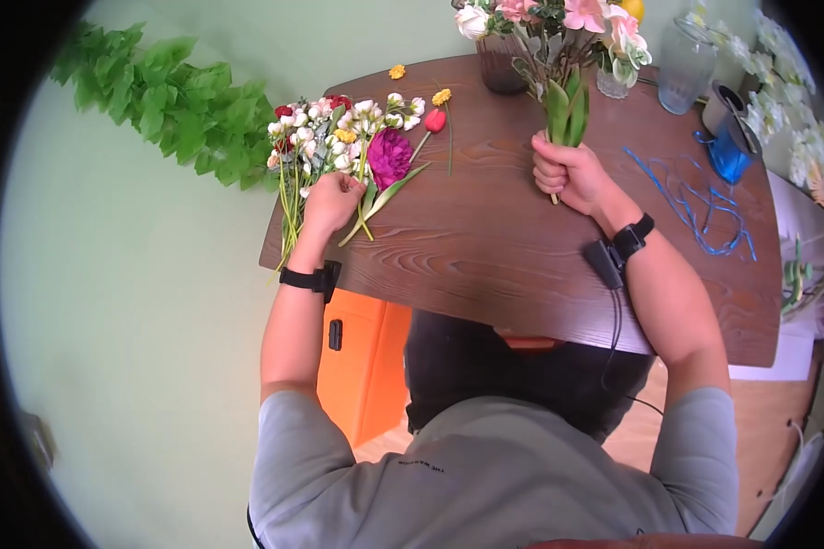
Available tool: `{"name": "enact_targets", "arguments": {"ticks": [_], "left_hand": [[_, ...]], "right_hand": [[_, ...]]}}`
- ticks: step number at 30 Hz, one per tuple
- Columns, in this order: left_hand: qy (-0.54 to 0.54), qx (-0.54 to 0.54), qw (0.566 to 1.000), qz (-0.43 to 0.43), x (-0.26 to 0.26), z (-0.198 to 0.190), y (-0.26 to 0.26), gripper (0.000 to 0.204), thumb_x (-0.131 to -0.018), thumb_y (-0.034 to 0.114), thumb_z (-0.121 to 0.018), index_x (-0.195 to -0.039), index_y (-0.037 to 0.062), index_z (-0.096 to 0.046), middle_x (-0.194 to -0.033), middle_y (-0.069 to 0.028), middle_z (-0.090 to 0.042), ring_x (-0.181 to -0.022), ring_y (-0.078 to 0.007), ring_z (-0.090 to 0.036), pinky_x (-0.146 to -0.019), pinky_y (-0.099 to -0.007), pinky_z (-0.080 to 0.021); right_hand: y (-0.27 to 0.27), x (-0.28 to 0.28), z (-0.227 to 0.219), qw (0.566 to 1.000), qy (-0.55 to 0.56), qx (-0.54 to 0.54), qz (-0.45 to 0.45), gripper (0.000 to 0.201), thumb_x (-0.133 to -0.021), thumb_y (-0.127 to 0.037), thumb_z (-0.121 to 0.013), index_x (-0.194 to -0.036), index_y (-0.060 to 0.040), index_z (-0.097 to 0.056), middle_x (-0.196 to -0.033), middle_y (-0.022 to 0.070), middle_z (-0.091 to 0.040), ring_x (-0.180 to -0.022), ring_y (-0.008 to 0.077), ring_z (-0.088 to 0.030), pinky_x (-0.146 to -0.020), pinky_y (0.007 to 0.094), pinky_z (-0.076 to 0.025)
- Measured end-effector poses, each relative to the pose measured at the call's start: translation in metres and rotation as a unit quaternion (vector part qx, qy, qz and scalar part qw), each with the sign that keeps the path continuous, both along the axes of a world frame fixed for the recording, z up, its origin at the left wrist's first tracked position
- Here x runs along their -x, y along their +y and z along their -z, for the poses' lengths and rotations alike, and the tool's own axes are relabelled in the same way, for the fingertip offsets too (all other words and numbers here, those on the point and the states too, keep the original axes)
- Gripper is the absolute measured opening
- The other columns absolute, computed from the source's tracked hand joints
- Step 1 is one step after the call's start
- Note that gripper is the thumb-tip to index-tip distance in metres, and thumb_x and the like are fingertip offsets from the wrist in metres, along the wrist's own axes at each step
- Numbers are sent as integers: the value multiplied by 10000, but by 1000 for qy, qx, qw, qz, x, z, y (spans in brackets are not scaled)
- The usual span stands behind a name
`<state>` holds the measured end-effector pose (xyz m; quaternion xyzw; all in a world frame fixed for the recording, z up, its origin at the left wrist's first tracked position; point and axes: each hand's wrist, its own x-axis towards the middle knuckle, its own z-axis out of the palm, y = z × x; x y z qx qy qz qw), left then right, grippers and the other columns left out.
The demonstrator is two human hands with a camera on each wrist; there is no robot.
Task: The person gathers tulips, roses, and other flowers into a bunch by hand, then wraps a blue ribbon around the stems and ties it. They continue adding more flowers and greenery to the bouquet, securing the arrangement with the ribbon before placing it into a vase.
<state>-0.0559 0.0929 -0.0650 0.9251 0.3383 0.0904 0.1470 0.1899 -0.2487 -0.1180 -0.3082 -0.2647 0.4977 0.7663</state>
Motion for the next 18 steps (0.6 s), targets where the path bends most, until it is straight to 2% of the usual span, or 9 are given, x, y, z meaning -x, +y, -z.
{"name": "enact_targets", "arguments": {"ticks": [2,5,8,11,12,18], "left_hand": [[-8,19,1000,6,1,0,1,265,-900,252,-794,-928,-9,-761,-772,-91,-721,-705,-173,-660,-681,-344,-527],[-15,21,1000,-7,0,-2,-1,264,-888,259,-790,-894,-2,-758,-801,-144,-744,-757,-259,-723,-735,-380,-554],[-51,-4,999,15,1,-6,-1,220,-923,195,-771,-921,-23,-748,-744,-51,-695,-682,-130,-627,-651,-319,-508],[-100,34,994,-8,2,-11,-2,168,-903,142,-770,-922,-22,-737,-766,-106,-719,-684,-203,-669,-685,-359,-537],[-118,47,992,3,2,-10,2,158,-925,124,-753,-955,-29,-727,-737,-64,-692,-658,-150,-625,-641,-328,-510],[-218,208,953,32,-7,-23,-13,119,-1010,91,-683,-1071,-11,-697,-826,-3,-687,-653,-82,-570,-603,-262,-460]], "right_hand": [[0,0,0,1000,-2,-2,1,320,-1067,-184,-612,-813,-168,-419,-600,-89,-315,-494,42,-262,-465,235,-203],[1,-1,2,1000,-2,-2,-2,301,-1068,-185,-612,-827,-168,-431,-604,-91,-315,-495,41,-261,-467,234,-204],[0,-2,2,1000,2,2,-4,287,-1066,-186,-615,-840,-169,-440,-608,-94,-318,-497,39,-262,-469,233,-206],[1,-2,3,1000,3,1,-4,284,-1063,-189,-622,-844,-171,-442,-611,-97,-321,-497,37,-264,-469,233,-207],[1,-2,3,1000,3,5,-3,288,-1062,-191,-624,-843,-172,-439,-611,-97,-321,-496,37,-265,-468,233,-206],[2,-1,3,1000,-5,7,-5,312,-1058,-208,-641,-836,-180,-423,-612,-103,-323,-490,31,-264,-458,236,-203]]}}
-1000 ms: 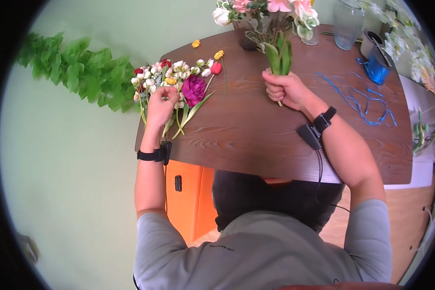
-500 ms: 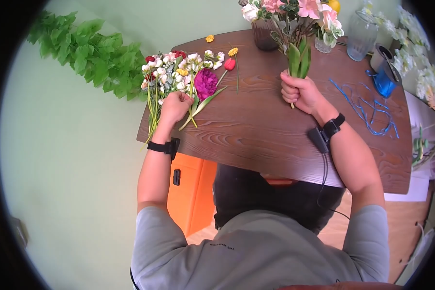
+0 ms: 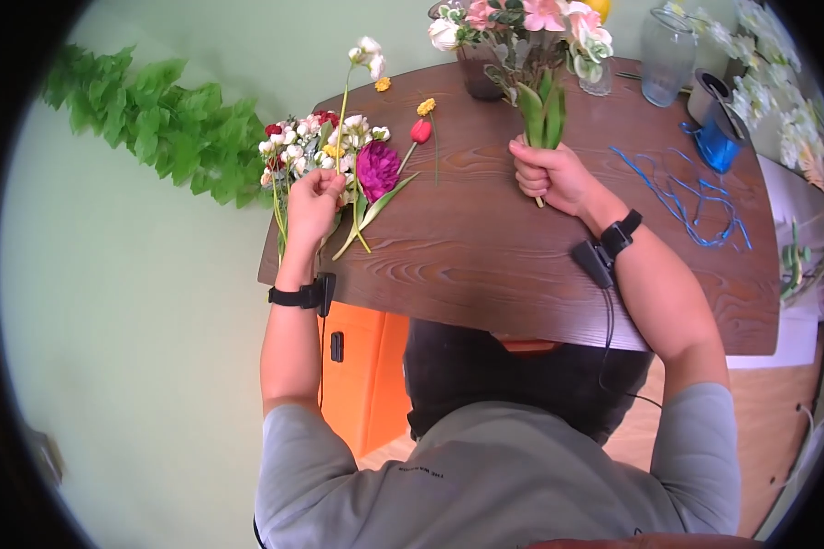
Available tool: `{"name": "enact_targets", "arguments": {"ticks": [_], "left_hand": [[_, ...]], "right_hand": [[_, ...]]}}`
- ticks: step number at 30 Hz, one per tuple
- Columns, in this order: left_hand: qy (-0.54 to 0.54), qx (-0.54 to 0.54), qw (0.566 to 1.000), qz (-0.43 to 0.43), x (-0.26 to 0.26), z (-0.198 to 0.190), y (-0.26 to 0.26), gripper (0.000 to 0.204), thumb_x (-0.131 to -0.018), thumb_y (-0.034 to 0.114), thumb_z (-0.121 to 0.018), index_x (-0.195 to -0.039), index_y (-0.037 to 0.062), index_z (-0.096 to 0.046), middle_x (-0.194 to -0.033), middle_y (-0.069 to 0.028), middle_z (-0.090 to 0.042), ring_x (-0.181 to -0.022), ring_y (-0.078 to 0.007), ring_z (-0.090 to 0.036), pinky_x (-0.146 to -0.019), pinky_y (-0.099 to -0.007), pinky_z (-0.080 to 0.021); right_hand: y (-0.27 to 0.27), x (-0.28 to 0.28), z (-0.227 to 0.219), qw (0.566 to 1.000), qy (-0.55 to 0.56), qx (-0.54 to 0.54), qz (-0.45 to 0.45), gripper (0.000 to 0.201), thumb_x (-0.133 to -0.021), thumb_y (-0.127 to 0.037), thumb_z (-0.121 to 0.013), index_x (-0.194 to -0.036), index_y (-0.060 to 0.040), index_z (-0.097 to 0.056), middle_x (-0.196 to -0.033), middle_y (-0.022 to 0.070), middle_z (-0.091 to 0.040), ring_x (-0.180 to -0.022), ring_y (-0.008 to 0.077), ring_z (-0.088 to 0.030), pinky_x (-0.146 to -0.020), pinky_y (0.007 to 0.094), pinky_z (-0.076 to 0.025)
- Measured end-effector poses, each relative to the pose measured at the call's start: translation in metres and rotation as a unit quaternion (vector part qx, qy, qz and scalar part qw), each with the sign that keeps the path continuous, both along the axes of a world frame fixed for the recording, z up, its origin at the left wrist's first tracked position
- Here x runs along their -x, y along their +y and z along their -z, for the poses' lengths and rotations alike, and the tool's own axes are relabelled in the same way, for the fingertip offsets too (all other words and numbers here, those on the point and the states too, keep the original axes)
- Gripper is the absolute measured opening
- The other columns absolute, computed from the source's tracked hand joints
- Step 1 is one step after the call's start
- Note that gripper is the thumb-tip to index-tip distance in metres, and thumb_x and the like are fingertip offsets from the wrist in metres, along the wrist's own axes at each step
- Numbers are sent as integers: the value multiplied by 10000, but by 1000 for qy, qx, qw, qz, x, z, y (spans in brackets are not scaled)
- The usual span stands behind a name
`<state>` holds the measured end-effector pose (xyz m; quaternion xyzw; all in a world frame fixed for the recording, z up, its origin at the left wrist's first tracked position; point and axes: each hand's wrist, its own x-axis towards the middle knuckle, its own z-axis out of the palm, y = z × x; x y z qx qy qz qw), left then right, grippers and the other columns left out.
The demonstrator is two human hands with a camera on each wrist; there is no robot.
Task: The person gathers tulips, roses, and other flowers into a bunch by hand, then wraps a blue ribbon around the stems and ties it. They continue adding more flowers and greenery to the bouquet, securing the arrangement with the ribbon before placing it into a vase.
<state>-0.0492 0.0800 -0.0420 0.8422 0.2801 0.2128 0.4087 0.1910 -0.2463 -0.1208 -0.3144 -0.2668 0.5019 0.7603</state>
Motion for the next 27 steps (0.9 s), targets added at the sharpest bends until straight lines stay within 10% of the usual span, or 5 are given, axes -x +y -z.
{"name": "enact_targets", "arguments": {"ticks": [12,27], "left_hand": [[-192,164,947,201,-37,-27,-88,133,-1033,73,-647,-1126,-13,-689,-964,-90,-740,-794,-137,-677,-764,-278,-549],[-35,187,943,274,-102,19,-157,136,-1028,111,-667,-1076,-10,-707,-907,-63,-744,-751,-99,-656,-715,-249,-525]], "right_hand": [[4,4,-4,997,-37,46,56,313,-1033,-281,-702,-851,-185,-466,-676,-110,-355,-557,26,-304,-510,226,-267],[1,4,-1,998,-35,-13,42,208,-1009,-246,-722,-1098,-77,-639,-725,-74,-432,-605,46,-367,-559,233,-296]]}}
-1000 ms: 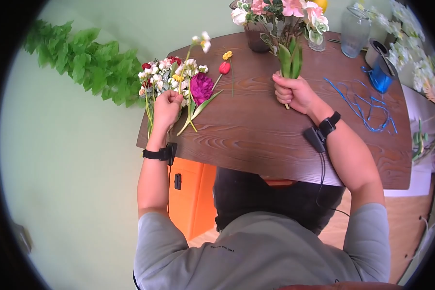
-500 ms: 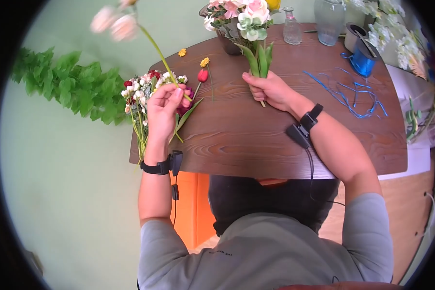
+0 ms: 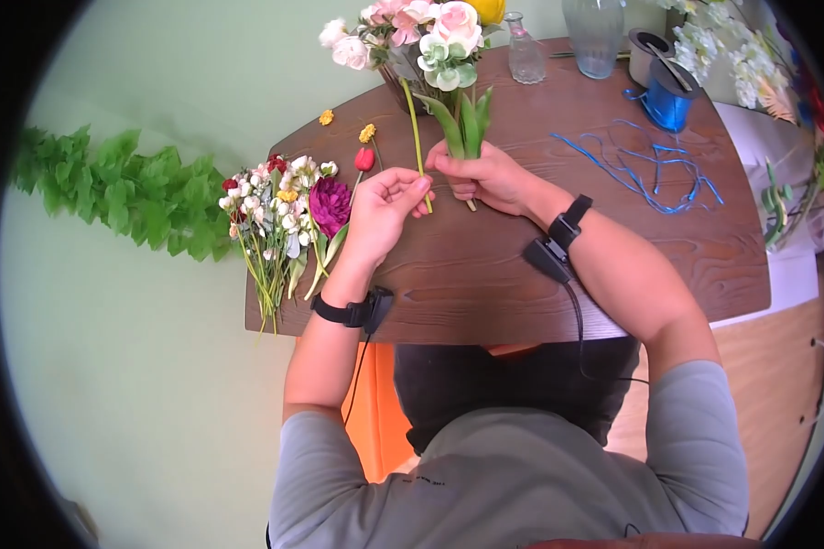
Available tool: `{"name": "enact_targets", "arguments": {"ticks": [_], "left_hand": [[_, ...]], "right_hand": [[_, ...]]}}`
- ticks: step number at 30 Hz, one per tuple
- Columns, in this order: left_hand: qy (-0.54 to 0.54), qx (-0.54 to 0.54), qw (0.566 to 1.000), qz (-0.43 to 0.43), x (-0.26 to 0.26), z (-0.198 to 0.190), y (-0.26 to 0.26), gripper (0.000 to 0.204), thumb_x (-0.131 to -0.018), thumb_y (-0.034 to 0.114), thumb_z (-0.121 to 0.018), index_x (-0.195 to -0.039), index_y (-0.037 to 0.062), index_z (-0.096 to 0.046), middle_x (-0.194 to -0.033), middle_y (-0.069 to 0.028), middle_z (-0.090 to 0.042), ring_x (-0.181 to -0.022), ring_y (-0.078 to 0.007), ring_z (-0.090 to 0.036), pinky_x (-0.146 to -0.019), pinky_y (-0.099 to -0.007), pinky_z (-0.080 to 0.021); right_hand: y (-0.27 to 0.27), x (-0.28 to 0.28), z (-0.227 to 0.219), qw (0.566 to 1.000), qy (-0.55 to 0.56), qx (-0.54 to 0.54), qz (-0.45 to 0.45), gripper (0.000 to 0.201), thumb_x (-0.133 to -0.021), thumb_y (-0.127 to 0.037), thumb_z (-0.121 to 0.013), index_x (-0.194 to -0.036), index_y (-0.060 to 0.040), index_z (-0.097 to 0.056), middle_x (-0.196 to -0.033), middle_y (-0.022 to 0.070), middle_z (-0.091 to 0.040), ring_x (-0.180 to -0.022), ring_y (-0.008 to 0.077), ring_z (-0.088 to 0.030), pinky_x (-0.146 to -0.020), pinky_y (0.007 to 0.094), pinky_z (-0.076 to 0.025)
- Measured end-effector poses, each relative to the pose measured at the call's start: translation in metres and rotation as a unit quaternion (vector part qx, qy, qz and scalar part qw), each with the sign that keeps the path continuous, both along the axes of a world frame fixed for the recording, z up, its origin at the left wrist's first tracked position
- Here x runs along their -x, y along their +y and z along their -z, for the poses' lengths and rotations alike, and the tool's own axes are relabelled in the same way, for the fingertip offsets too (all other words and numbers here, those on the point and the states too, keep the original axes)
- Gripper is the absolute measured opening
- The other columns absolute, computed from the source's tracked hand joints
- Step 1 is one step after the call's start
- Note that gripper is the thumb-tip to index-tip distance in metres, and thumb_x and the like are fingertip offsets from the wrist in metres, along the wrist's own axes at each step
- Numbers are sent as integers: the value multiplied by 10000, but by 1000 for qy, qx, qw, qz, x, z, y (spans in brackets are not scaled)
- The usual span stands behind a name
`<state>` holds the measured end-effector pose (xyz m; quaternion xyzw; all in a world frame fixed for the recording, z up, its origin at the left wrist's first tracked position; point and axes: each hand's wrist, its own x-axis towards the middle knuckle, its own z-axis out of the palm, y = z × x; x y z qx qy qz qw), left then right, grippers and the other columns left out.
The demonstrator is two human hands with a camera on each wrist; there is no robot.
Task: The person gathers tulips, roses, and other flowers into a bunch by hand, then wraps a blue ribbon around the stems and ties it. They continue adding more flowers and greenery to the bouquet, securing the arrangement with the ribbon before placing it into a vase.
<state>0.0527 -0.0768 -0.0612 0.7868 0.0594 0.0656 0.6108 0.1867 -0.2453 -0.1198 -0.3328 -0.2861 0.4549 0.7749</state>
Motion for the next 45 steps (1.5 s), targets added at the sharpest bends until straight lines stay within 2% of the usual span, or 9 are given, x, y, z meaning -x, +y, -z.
{"name": "enact_targets", "arguments": {"ticks": [4,17,22,27,30,34,38,42,45], "left_hand": [[46,-21,999,21,-1,1,-2,110,-1017,122,-690,-1025,16,-716,-876,-33,-738,-737,-78,-636,-689,-227,-503],[48,-78,996,25,-3,9,-2,174,-1005,167,-727,-1032,-4,-722,-853,-17,-723,-739,-62,-630,-677,-218,-502],[41,-102,993,-33,11,-3,25,205,-1022,206,-707,-1055,4,-720,-845,-9,-705,-740,-73,-626,-681,-220,-491],[41,-151,979,-131,37,-12,78,198,-1009,195,-712,-1047,1,-729,-815,3,-700,-724,-62,-618,-648,-226,-494],[48,-290,930,-222,56,-12,120,214,-985,207,-721,-983,-7,-738,-757,1,-692,-683,-72,-614,-622,-272,-500],[125,-468,825,-290,78,-20,139,347,-937,321,-753,-990,-21,-752,-791,-113,-741,-707,-185,-691,-696,-357,-546],[180,-409,866,-225,88,2,164,392,-930,340,-754,-1032,-38,-751,-854,-159,-763,-730,-239,-723,-712,-379,-557],[170,-371,877,-253,85,12,164,289,-970,207,-736,-1082,-59,-719,-809,-35,-697,-605,-103,-597,-573,-267,-479],[138,-255,928,-236,84,26,183,200,-979,158,-721,-1039,-33,-712,-799,-12,-679,-610,-95,-587,-560,-258,-458]], "right_hand": [[1,-1,2,1000,-14,-7,4,288,-951,-240,-798,-1128,-52,-669,-853,-31,-595,-626,38,-439,-552,228,-338],[8,-2,10,998,-35,29,41,226,-1014,-278,-721,-1033,-77,-622,-768,-18,-583,-596,71,-482,-528,234,-355],[6,2,-1,997,-55,36,40,230,-1061,-310,-647,-1053,-97,-561,-761,-4,-560,-620,93,-517,-574,230,-423],[1,1,0,999,-25,38,16,220,-1064,-286,-646,-1080,-87,-555,-725,-31,-510,-587,70,-454,-535,236,-378],[4,-1,3,1000,-11,18,0,210,-1059,-270,-657,-1073,-85,-560,-710,-59,-450,-581,54,-402,-535,237,-356],[6,0,2,1000,-22,16,9,192,-1053,-247,-668,-1069,-89,-560,-728,-72,-423,-586,48,-381,-560,243,-348],[5,2,1,998,-52,19,31,171,-1051,-223,-668,-1066,-94,-557,-776,-67,-441,-596,49,-379,-580,251,-355],[6,1,2,999,-34,5,15,155,-1053,-211,-662,-1070,-111,-546,-795,-65,-426,-604,52,-378,-584,249,-359],[6,0,2,1000,-16,-5,5,146,-1057,-203,-652,-1071,-121,-532,-790,-64,-403,-607,54,-375,-583,245,-357]]}}
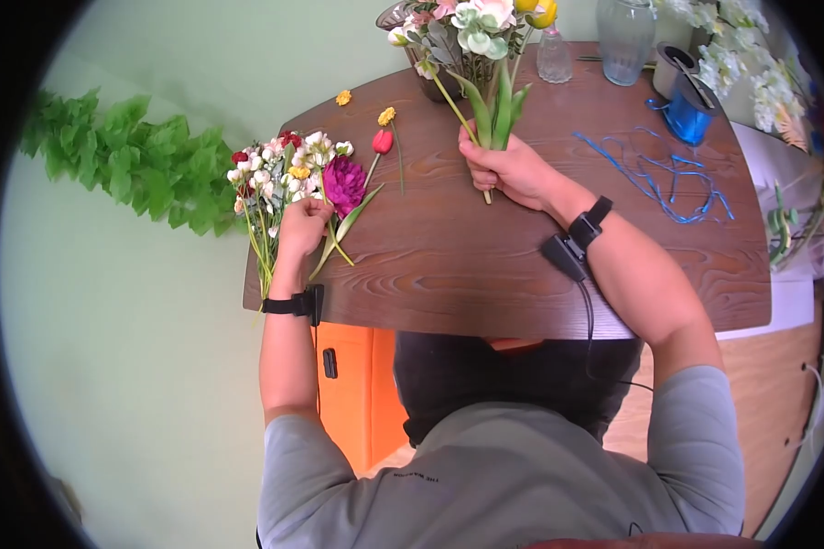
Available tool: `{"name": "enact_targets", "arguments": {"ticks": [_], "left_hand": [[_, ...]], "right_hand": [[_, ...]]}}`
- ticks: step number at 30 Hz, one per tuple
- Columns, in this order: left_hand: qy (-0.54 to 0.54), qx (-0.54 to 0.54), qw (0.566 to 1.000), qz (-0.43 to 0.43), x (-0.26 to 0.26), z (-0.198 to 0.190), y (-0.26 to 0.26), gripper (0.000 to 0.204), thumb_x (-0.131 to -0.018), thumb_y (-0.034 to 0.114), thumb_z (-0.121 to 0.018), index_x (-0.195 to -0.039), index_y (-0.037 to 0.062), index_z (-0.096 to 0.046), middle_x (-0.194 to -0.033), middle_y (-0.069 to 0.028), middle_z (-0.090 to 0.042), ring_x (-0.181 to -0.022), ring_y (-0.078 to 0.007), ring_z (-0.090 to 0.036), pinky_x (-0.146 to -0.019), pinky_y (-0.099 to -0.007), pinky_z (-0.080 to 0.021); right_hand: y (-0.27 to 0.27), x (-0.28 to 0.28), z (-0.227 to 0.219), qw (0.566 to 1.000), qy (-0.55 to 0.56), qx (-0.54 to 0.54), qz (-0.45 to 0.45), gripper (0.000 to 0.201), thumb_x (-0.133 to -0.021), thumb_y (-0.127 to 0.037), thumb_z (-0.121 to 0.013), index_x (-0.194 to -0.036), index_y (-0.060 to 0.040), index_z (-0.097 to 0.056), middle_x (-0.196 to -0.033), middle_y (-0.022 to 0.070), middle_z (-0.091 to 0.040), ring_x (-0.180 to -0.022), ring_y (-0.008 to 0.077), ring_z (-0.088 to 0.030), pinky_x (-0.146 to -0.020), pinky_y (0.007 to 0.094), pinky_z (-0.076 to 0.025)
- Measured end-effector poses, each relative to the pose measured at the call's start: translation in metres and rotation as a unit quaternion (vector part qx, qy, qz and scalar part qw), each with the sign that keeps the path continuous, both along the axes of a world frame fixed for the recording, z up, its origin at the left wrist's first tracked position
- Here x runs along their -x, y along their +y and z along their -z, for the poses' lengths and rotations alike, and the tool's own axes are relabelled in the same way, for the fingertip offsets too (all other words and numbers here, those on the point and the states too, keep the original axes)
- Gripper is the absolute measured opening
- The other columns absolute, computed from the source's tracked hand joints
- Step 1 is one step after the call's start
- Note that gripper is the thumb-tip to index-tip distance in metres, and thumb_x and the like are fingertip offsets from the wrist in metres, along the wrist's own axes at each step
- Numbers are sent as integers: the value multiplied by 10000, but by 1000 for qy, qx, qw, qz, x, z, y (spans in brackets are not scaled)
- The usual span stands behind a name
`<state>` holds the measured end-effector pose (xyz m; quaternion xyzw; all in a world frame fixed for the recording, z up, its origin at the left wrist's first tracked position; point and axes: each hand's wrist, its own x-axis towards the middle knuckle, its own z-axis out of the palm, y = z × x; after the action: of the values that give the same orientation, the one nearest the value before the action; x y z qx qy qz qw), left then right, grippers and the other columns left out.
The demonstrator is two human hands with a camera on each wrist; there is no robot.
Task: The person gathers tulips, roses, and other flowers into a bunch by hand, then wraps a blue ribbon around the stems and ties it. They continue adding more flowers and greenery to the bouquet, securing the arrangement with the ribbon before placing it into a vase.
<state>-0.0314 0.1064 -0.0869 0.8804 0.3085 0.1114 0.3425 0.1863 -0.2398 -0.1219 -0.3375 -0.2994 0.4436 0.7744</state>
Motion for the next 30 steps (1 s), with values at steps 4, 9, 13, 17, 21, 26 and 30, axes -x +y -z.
{"name": "enact_targets", "arguments": {"ticks": [4,9,13,17,21,26,30], "left_hand": [[-114,43,991,-47,-2,-21,-15,132,-991,115,-705,-1007,-15,-685,-785,0,-664,-648,-85,-597,-592,-238,-469],[-209,67,975,-27,-9,-45,-47,133,-1015,114,-678,-1074,-5,-667,-843,-7,-674,-689,-81,-615,-616,-225,-462],[-257,113,959,49,-20,-54,-77,133,-1028,116,-663,-1090,-1,-661,-853,-13,-683,-720,-85,-627,-640,-226,-470],[-243,182,948,92,-30,-63,-116,117,-1013,72,-680,-1103,-2,-668,-872,-26,-699,-717,-91,-645,-653,-216,-515],[-235,207,939,142,-51,-60,-149,118,-1016,104,-686,-1096,20,-669,-844,-31,-701,-739,-91,-649,-666,-221,-507],[-227,212,933,181,-84,-52,-171,156,-1016,105,-688,-1135,7,-666,-933,-29,-717,-771,-99,-670,-670,-225,-513],[-215,214,937,176,-105,-49,-180,164,-1015,117,-693,-1137,11,-665,-944,-30,-723,-783,-93,-671,-678,-231,-509]], "right_hand": [[0,0,-1,1000,4,-2,-1,136,-1065,-199,-637,-1067,-124,-523,-787,-61,-395,-610,54,-370,-579,244,-353],[0,0,-1,1000,-9,-1,-7,147,-1066,-209,-636,-1055,-122,-518,-783,-63,-398,-610,56,-363,-577,243,-351],[0,2,-2,1000,11,10,-5,147,-1070,-218,-633,-1044,-128,-520,-774,-67,-400,-613,56,-367,-584,241,-352],[1,0,1,999,35,2,-7,138,-1076,-230,-623,-1044,-134,-530,-768,-69,-404,-630,56,-382,-595,244,-363],[1,-1,3,1000,14,-2,-8,139,-1079,-237,-619,-1039,-129,-540,-777,-68,-423,-658,59,-405,-605,248,-381],[3,-2,6,1000,-9,-12,-20,147,-1071,-244,-632,-1096,-112,-574,-825,-46,-501,-711,71,-492,-630,249,-432],[2,6,-1,999,-26,16,22,234,-1060,-284,-648,-1192,-97,-598,-942,2,-631,-803,95,-605,-652,250,-476]]}}
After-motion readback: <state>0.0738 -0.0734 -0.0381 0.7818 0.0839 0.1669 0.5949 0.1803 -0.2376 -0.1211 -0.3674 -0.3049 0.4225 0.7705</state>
